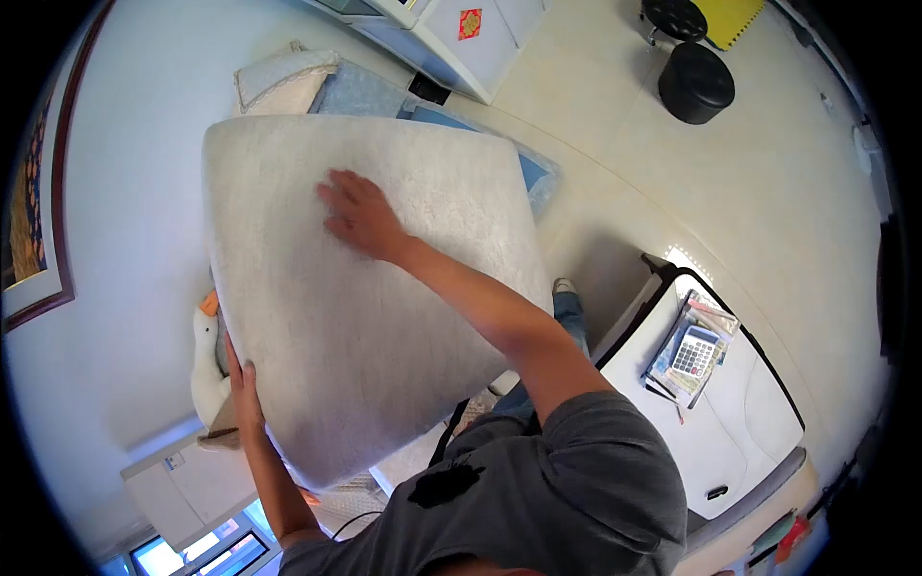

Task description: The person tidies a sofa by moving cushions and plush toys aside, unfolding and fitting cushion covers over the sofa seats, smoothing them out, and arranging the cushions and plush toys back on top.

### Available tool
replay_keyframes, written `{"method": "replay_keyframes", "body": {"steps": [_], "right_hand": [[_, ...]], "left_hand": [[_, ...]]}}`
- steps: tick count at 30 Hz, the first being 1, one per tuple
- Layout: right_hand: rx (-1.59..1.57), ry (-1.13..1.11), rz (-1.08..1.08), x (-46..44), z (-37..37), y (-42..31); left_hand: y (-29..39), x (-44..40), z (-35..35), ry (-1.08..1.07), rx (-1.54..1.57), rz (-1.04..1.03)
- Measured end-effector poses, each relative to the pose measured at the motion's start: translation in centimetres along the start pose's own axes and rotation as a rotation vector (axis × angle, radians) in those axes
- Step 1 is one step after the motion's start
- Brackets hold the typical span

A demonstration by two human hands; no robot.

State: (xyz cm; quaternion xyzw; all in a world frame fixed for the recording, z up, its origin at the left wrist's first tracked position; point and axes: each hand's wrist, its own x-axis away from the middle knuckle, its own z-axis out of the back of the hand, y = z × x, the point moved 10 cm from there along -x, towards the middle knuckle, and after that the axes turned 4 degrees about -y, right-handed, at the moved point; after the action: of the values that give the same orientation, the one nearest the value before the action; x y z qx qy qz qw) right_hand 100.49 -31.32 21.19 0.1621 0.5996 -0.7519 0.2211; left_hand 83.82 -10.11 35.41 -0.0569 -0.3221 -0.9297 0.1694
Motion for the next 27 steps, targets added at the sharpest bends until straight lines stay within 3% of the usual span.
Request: {"method": "replay_keyframes", "body": {"steps": [3, 5, 7, 9, 11, 12, 13, 15, 17, 19, 20, 21, 23, 27], "right_hand": [[-0.008, -0.068, 0.037, -3.7, -0.9, 0.8], [-0.004, 0.007, 0.004, -4.0, -1.4, 6.4], [-0.262, 0.139, -0.225, -0.5, -2.0, 17.4], [-0.266, 0.185, -0.621, 8.7, -2.6, 29.3], [0.008, -0.058, -1.117, 21.1, -0.9, 35.4], [0.446, -0.803, -0.999, 26.8, -3.4, 37.1], [0.213, -0.763, -1.159, 32.1, -1.7, 36.1], [0.046, -0.711, -1.516, 41.3, 0.1, 35.4], [0.076, -0.268, -1.727, 42.8, 2.5, 34.7], [0.236, 0.206, -1.478, 35.1, 5.2, 32.1], [0.268, 0.28, -1.294, 29.2, 4.9, 31.1], [0.278, 0.174, -1.083, 22.1, 3.9, 29.7], [0.075, 0.209, -0.587, 9.3, 2.4, 23.8], [-0.187, 0.185, -0.042, -5.6, 0.4, 13.8]], "left_hand": [[0.2, 1.3, -0.1, 0.019, -0.061, 0.017], [-0.3, 1.9, -0.1, 0.032, -0.084, 0.026], [-1.0, 2.1, 0.1, 0.046, -0.089, 0.029], [-1.7, 2.4, 0.3, 0.058, -0.092, 0.03], [-2.4, 2.5, 0.6, 0.068, -0.096, 0.033], [-2.8, 2.6, 0.7, 0.075, -0.095, 0.035], [-3.2, 2.7, 0.9, 0.081, -0.094, 0.037], [-4.0, 2.9, 1.2, 0.09, -0.092, 0.042], [-4.6, 3.2, 1.4, 0.096, -0.092, 0.053], [-5.2, 3.5, 1.5, 0.097, -0.085, 0.067], [-5.5, 3.5, 1.7, 0.098, -0.086, 0.072], [-5.8, 3.6, 1.7, 0.104, -0.088, 0.079], [-6.9, 4.6, 2.3, 0.115, -0.133, 0.079], [-5.6, 5.3, 1.3, 0.124, -0.098, 0.073]]}}
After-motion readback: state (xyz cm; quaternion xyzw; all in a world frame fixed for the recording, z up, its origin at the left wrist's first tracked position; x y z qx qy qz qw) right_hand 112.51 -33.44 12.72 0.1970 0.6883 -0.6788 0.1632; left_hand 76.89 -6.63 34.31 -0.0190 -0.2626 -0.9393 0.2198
